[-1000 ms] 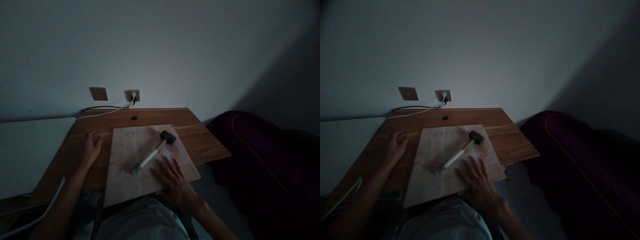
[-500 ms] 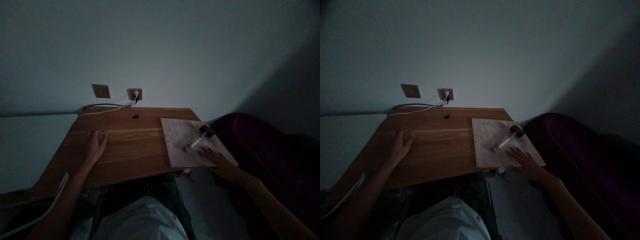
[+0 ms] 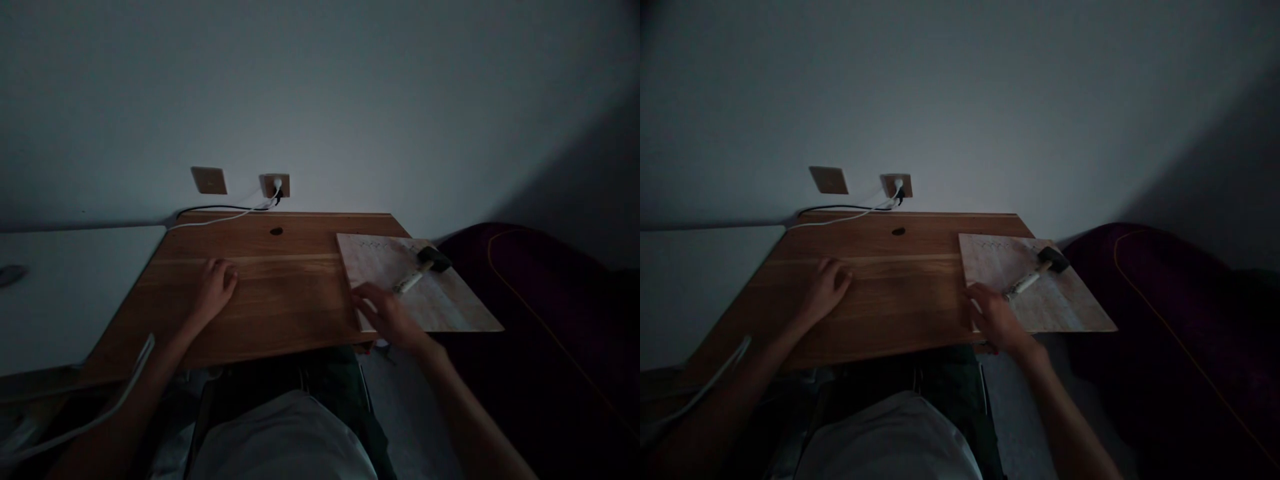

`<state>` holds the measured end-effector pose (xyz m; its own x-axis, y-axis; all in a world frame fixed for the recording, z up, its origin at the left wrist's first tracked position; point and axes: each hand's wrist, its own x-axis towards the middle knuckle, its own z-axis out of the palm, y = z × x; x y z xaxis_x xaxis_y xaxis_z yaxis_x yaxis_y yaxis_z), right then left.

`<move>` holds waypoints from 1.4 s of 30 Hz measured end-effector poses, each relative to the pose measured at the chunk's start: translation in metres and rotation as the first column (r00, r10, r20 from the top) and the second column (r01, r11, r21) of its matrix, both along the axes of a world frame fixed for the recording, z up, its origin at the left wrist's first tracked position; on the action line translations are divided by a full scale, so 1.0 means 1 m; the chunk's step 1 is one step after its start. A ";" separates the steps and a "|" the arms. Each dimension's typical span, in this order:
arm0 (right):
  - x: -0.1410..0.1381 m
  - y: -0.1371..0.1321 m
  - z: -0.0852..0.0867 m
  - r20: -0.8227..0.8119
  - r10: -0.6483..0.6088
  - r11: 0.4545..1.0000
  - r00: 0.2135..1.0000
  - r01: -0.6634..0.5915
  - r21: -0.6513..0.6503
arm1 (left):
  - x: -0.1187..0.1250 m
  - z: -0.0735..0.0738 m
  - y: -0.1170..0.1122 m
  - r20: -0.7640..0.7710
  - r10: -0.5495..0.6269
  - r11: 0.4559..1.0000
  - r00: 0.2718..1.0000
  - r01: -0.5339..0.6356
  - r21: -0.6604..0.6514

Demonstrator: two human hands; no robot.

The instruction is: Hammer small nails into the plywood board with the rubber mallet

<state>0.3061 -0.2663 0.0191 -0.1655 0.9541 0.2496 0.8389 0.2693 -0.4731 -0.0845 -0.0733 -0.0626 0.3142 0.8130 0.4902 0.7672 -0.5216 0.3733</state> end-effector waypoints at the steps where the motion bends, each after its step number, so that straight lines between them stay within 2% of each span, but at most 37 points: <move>1: -0.028 0.012 -0.009 0.001 0.064 0.998 0.998 -0.064 -0.017 | 0.009 0.003 -0.003 -0.045 -0.064 0.998 0.997 0.064 0.005; 3: -0.075 0.035 -0.026 0.071 0.173 0.985 0.982 -0.173 -0.008 | 0.029 0.008 -0.006 -0.145 -0.180 0.983 0.973 0.182 0.002; 4: -0.094 0.045 -0.034 0.111 0.162 0.986 0.980 -0.165 0.013 | 0.039 0.010 -0.006 -0.183 -0.212 0.976 0.960 0.216 0.001; 6: -0.122 0.061 -0.047 0.168 0.084 0.993 0.982 -0.097 0.070 | 0.057 0.011 -0.004 -0.206 -0.213 0.974 0.955 0.224 0.029; 9: -0.140 0.075 -0.062 0.203 -0.035 0.995 0.979 0.015 0.098 | 0.072 0.003 0.005 -0.192 -0.168 0.979 0.967 0.186 0.079; 13: -0.139 0.079 -0.072 0.220 -0.034 0.996 0.975 0.015 0.089 | 0.072 -0.014 0.013 -0.152 -0.171 0.985 0.974 0.173 0.004; 15: -0.137 0.078 -0.073 0.216 -0.028 0.996 0.976 0.009 0.090 | 0.069 -0.018 0.015 -0.139 -0.171 0.985 0.975 0.171 -0.012; 24: -0.136 0.077 -0.072 0.187 -0.030 0.995 0.982 0.011 0.100 | 0.064 -0.010 0.011 -0.138 -0.205 0.978 0.969 0.198 -0.063; 33: -0.135 0.075 -0.068 0.162 -0.023 0.996 0.986 0.008 0.093 | 0.062 -0.013 0.013 -0.104 -0.213 0.976 0.971 0.206 -0.073; 42: -0.134 0.074 -0.073 0.140 -0.028 0.993 0.990 0.012 0.116 | 0.062 -0.015 0.013 -0.097 -0.219 0.975 0.971 0.213 -0.071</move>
